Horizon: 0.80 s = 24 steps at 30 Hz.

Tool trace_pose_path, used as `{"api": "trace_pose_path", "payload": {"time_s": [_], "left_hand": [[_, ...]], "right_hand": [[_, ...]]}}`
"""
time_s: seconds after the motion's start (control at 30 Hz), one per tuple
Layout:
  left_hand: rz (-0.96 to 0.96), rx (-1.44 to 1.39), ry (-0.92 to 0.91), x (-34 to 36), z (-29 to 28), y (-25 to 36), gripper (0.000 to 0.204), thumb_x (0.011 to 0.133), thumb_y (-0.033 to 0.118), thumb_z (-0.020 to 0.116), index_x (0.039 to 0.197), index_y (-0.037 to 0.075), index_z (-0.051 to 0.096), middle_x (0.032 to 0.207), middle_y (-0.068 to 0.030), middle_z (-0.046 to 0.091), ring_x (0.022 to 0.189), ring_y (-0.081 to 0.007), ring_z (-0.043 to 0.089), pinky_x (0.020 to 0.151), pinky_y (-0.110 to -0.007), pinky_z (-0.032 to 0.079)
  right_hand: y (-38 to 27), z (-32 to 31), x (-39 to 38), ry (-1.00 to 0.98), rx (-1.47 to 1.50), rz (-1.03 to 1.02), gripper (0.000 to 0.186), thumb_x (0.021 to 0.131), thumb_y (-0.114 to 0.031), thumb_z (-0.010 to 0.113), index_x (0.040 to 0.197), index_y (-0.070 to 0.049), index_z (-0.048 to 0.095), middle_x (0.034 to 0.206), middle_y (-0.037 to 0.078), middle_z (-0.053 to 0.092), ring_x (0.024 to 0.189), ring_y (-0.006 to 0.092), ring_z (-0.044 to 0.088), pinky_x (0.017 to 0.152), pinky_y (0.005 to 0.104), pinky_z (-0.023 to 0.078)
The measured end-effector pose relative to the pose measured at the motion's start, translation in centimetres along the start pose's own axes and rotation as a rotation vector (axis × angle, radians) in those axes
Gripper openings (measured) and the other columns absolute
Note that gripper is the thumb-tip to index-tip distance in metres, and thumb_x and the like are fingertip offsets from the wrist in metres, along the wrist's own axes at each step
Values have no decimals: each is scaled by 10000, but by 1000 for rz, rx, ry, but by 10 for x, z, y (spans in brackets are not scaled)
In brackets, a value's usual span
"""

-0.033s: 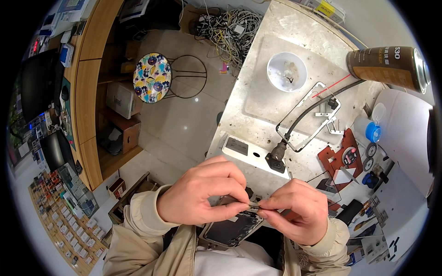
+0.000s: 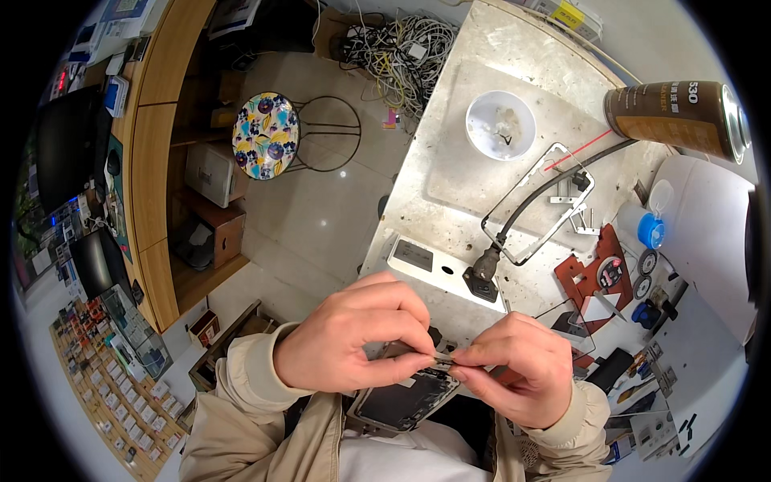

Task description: The person applies a liquid adhesive from a small bottle to the edges of a disassembled smartphone frame. They then use a cotton pad to wipe the surface and a plastic spudger to adjust internal components within the device.

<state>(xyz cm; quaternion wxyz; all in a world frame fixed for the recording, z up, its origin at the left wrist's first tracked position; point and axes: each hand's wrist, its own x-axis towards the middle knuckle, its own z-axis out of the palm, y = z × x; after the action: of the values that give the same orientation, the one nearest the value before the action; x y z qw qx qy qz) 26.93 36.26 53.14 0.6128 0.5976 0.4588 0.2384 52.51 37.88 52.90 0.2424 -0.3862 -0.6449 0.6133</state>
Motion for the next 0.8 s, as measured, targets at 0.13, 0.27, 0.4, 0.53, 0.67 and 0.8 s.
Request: {"api": "trace_pose_path", "payload": {"time_s": [0.13,0.27,0.4,0.53,0.67,0.8], "left_hand": [[7,-3,-3,0,0,0,138,816,52,845,913,101,759,942,-20,672,890,-223,614,756,-339,501],[-3,-14,-11,0,0,-1,137,814,50,841,910,99,757,952,-24,670,900,-227,616,759,-342,504],[-8,-12,-21,1,-1,1,133,814,49,838,906,96,754,960,-30,668,910,-229,618,763,-344,508],[12,0,-13,0,-1,0,133,813,45,835,905,92,751,958,-32,666,913,-229,620,767,-342,511],[20,15,-16,0,-2,0,133,813,42,832,904,90,749,961,-33,666,908,-229,619,756,-342,509],[20,10,-16,0,-1,-1,135,811,39,832,903,90,747,964,-32,667,898,-226,614,730,-342,500]], "right_hand": [[-2,-1,1,-9,-12,0,258,748,1,890,982,-42,790,873,62,746,754,219,699,650,320,551],[-3,0,1,-4,-17,2,257,745,5,889,978,-41,790,873,62,744,755,221,699,658,324,554],[-4,-1,1,-9,-27,5,253,747,7,888,975,-39,789,872,63,741,755,224,699,662,328,557],[-4,-1,1,-20,-29,19,251,749,7,886,976,-36,789,871,67,738,756,225,698,660,328,556],[-6,-2,2,-19,-36,18,249,751,1,888,976,-39,789,872,62,740,756,222,696,653,327,554],[-7,-1,3,-14,-51,19,247,752,-7,891,974,-42,789,873,55,743,752,220,693,647,327,552]]}}
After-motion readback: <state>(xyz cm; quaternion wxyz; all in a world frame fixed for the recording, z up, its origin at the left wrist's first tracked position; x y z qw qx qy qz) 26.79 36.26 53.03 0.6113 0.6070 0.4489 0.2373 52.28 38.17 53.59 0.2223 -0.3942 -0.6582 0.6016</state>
